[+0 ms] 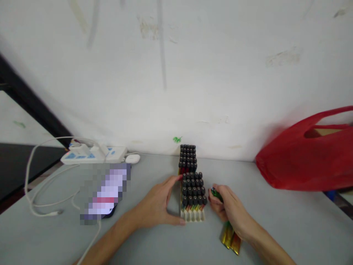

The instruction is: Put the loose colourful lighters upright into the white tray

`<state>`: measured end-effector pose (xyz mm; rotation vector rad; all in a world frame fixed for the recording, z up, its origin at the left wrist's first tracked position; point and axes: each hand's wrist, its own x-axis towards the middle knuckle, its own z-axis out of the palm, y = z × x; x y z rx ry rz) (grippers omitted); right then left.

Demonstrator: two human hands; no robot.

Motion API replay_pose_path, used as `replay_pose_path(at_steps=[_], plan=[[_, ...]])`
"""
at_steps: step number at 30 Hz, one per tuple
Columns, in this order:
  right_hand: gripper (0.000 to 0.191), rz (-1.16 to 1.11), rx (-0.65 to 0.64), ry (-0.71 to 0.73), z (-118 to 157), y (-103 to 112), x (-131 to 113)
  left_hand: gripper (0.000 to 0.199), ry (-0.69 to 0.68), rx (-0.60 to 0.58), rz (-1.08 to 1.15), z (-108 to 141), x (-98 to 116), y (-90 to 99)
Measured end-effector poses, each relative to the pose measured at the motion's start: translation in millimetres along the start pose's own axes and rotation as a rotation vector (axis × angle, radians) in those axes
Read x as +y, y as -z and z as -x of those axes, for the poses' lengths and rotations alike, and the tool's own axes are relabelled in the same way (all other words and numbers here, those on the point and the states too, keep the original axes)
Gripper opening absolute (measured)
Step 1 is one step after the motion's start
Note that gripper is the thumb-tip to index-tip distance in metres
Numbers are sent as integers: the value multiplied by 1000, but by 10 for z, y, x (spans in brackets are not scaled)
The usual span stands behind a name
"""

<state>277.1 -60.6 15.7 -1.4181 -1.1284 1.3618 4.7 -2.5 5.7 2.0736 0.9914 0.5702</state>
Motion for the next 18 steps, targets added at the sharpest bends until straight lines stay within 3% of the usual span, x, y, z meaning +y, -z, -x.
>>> replay_pose_path(at_steps=[7, 14, 18], plan=[[71, -34, -92, -18, -31, 34, -106, 131, 6, -9, 7, -5, 17, 5], [49, 85, 94, 263, 65, 2, -231, 131, -52, 14, 9, -15, 10, 14], [47, 137, 100, 310, 116, -3, -219, 129, -65, 10, 11, -24, 12, 15]])
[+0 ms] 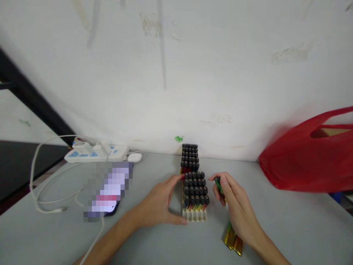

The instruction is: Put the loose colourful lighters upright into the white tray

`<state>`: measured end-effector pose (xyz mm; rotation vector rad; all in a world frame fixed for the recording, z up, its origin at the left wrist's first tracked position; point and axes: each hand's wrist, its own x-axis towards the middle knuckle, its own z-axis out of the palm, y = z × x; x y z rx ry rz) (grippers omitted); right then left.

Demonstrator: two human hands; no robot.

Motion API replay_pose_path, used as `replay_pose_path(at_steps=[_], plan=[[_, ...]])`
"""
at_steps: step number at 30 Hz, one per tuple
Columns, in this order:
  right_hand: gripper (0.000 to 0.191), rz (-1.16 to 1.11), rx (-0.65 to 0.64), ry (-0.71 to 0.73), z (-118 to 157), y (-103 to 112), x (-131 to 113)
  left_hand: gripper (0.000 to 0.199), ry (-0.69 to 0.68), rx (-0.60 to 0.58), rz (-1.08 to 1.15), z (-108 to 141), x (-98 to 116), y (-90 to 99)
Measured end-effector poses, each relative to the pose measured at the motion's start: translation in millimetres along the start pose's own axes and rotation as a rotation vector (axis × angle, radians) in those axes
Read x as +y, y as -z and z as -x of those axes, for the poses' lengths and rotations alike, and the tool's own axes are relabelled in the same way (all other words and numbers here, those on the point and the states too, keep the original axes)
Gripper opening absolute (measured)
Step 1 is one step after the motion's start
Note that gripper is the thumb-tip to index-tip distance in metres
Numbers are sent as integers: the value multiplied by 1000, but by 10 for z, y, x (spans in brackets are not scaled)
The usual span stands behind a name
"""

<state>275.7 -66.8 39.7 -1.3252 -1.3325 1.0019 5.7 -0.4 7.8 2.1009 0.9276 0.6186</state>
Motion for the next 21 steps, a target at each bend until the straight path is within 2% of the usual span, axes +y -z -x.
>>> replay_pose_path(at_steps=[6, 12, 16, 21], plan=[[28, -21, 12, 138, 83, -10, -37, 130, -38, 0, 3, -8, -28, -10], [12, 45, -65, 402, 114, -23, -62, 132, -3, 20, 3, 19, -32, -30], [12, 75, -103, 493, 107, -12, -77, 130, 52, -10, 37, 24, 9, -15], [21, 75, -188, 581, 89, -61, -125, 125, -36, -4, 77, -11, 35, 18]])
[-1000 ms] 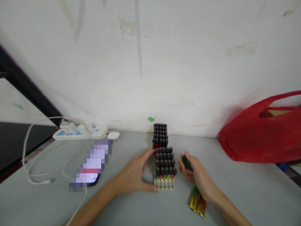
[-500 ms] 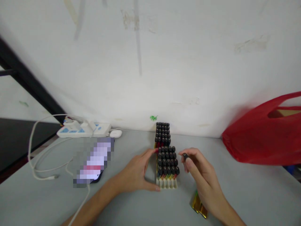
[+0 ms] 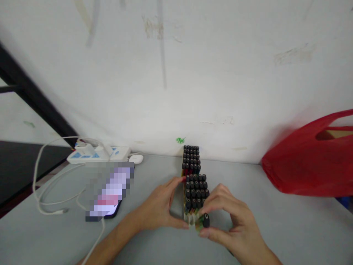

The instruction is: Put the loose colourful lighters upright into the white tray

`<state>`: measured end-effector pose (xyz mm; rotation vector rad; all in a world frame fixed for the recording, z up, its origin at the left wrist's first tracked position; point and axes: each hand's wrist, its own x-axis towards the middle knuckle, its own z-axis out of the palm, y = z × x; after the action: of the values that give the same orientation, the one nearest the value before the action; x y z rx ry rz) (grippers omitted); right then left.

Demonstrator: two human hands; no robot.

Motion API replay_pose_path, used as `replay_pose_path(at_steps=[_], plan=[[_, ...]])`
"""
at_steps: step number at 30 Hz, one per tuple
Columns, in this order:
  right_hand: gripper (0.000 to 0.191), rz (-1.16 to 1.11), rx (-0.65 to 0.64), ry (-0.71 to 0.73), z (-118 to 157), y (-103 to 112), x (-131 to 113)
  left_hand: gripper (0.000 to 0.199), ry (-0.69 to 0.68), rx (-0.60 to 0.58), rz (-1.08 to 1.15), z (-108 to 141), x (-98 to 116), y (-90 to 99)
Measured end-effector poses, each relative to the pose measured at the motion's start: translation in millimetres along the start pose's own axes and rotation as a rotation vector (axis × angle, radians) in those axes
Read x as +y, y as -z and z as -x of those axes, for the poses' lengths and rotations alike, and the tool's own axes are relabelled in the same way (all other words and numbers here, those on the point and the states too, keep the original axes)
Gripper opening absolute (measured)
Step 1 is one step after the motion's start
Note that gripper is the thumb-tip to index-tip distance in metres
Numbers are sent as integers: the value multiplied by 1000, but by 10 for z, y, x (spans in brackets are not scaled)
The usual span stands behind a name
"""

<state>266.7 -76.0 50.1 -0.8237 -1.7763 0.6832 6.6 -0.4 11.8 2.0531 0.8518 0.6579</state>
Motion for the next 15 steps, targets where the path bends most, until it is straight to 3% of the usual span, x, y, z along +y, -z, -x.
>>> replay_pose_path(at_steps=[5, 15], plan=[[25, 16, -27, 65, -11, -45, 20, 123, -30, -18, 38, -15, -13, -5], [20, 274, -139, 91, 61, -84, 70, 124, 30, 2, -24, 1, -23, -25]])
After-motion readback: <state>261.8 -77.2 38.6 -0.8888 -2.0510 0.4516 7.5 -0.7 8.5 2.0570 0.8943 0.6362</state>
